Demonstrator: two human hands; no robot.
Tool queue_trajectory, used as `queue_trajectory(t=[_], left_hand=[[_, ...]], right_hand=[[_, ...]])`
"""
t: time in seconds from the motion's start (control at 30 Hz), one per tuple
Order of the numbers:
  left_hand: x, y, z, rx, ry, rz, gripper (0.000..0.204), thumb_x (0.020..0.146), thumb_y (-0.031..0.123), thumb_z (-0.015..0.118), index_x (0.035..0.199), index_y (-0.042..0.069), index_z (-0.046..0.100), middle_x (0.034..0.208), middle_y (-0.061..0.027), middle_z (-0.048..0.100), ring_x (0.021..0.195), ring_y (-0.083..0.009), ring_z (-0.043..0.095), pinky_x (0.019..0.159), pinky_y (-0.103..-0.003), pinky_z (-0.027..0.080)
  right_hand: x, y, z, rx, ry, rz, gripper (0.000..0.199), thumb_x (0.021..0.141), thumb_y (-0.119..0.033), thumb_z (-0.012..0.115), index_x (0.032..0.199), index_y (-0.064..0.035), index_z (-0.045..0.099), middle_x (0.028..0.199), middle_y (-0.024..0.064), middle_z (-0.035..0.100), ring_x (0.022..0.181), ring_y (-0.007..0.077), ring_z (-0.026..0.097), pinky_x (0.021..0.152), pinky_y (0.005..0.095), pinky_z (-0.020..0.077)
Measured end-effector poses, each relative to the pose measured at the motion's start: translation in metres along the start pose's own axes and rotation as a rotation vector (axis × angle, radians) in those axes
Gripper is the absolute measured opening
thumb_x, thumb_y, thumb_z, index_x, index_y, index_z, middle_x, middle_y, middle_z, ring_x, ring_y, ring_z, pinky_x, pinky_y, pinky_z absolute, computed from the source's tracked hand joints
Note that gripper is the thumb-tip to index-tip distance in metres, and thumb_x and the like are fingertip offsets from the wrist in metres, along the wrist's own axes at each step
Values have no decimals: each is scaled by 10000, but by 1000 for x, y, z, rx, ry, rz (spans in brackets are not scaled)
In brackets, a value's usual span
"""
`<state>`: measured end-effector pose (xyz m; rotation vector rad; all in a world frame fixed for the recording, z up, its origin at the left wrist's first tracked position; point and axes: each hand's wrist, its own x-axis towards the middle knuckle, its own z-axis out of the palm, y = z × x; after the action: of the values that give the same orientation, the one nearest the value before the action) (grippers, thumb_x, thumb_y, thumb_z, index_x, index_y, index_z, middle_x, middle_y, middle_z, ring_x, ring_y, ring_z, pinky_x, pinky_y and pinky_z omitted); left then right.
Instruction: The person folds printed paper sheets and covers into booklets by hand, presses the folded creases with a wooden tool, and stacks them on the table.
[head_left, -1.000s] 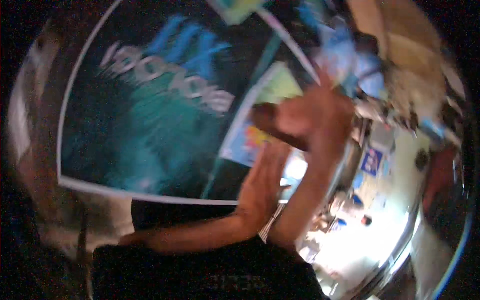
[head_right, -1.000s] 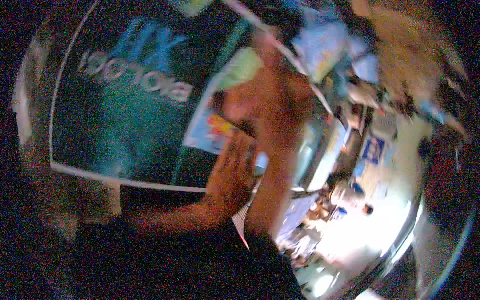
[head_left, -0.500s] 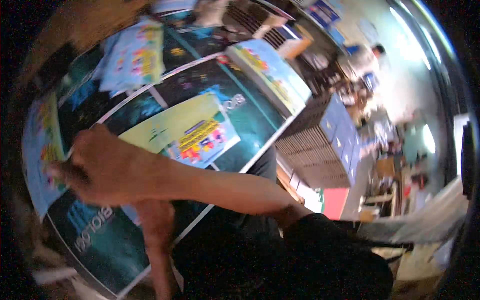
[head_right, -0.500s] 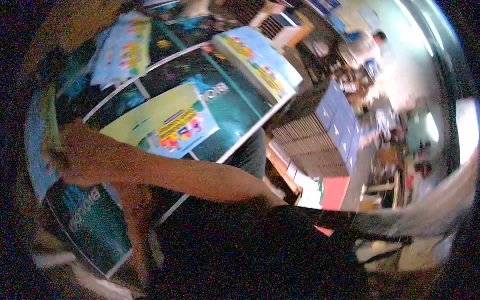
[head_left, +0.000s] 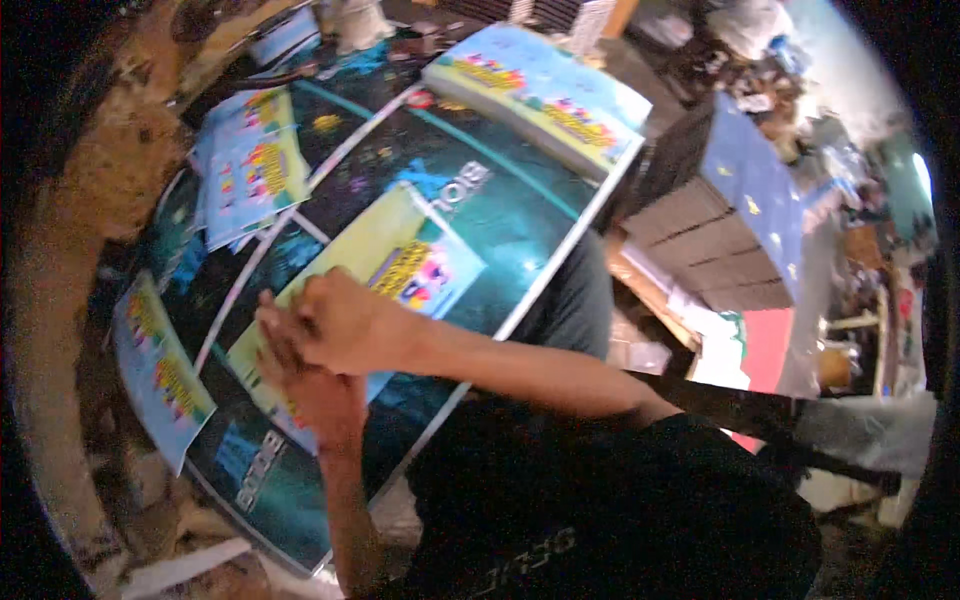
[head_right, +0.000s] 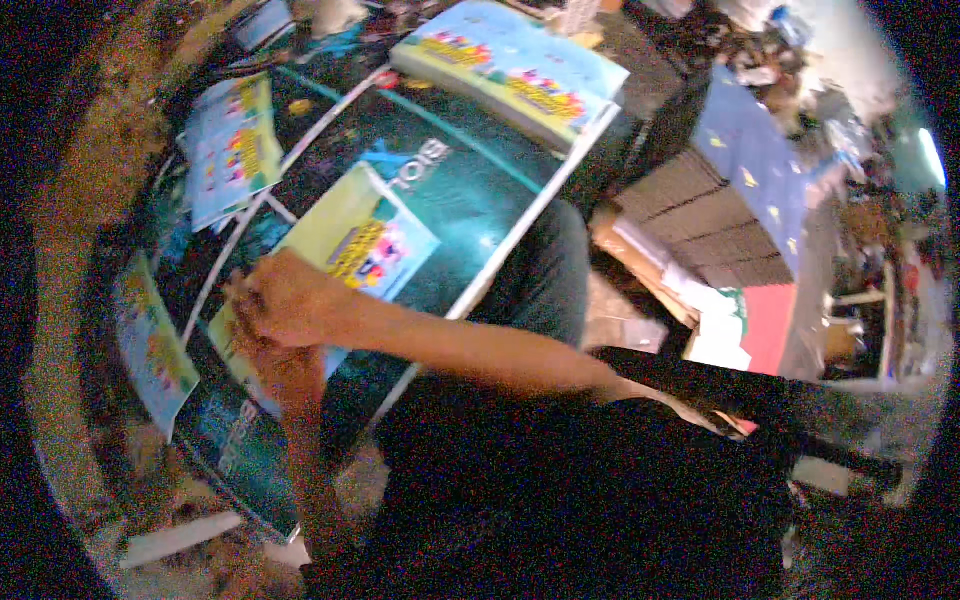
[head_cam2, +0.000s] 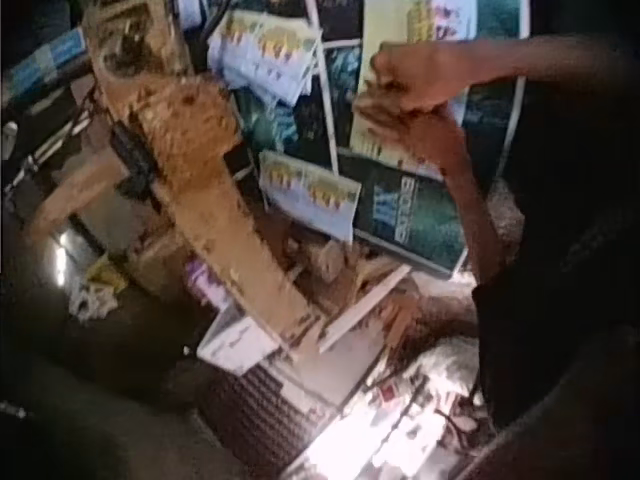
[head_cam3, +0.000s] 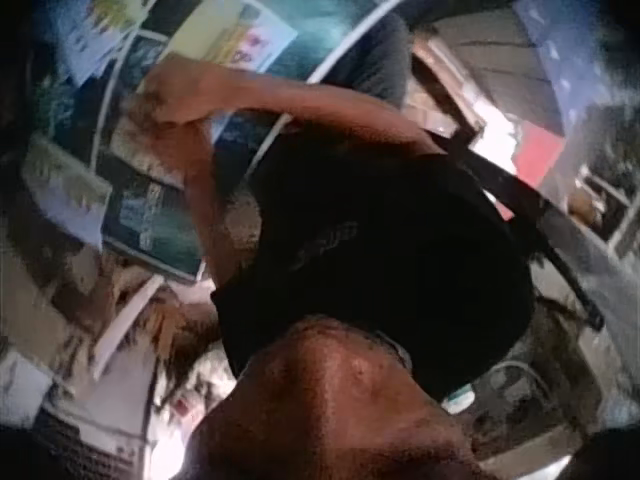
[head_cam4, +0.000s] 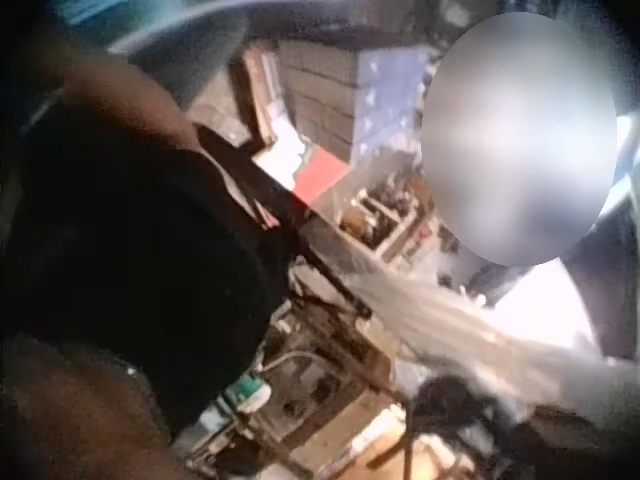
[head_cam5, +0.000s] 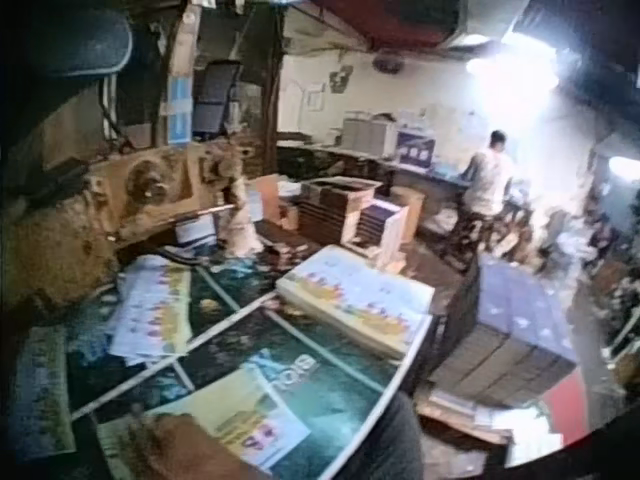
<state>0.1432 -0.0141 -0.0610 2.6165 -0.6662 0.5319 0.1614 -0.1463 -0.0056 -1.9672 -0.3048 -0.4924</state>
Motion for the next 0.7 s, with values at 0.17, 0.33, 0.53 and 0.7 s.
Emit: queue_trajectory(t=[0.17, 0.33, 0.53, 0.7], left_hand=[[3, 0, 5, 369, -211, 28, 683, 982, 436, 437, 1523, 49, 284, 1587, -179, 241, 1468, -373, 203, 1166, -567, 93], [15, 20, -4, 319, -154, -28, 603, 1005, 431, 409, 1516, 118, 337, 1583, -156, 267, 1465, -351, 225, 1166, -563, 95], [12, 19, -1, 338, -196, 1, 572, 1013, 428, 400, 1518, 165, 347, 1568, -152, 300, 1445, -345, 273, 1163, -560, 114], [14, 19, -2, 288, -203, -23, 566, 1015, 428, 392, 1511, 157, 358, 1551, -160, 328, 1430, -354, 298, 1157, -560, 146]], right_hand=[[29, -11, -70, 29, -278, 222, 603, 990, -381, 514, 561, 40, 571, 487, 195, 552, 443, 300, 598, 483, 391, 490], [41, -15, -133, 59, -140, 321, 564, 1011, -351, 472, 613, 16, 631, 465, 127, 574, 436, 205, 611, 477, 350, 504], [35, 39, -116, 25, -171, 370, 593, 995, -414, 502, 587, -7, 639, 435, 94, 550, 398, 176, 585, 458, 324, 506], [57, 8, -159, -3, -143, 407, 630, 968, -442, 514, 550, 18, 616, 486, 118, 593, 452, 247, 616, 544, 384, 545]])
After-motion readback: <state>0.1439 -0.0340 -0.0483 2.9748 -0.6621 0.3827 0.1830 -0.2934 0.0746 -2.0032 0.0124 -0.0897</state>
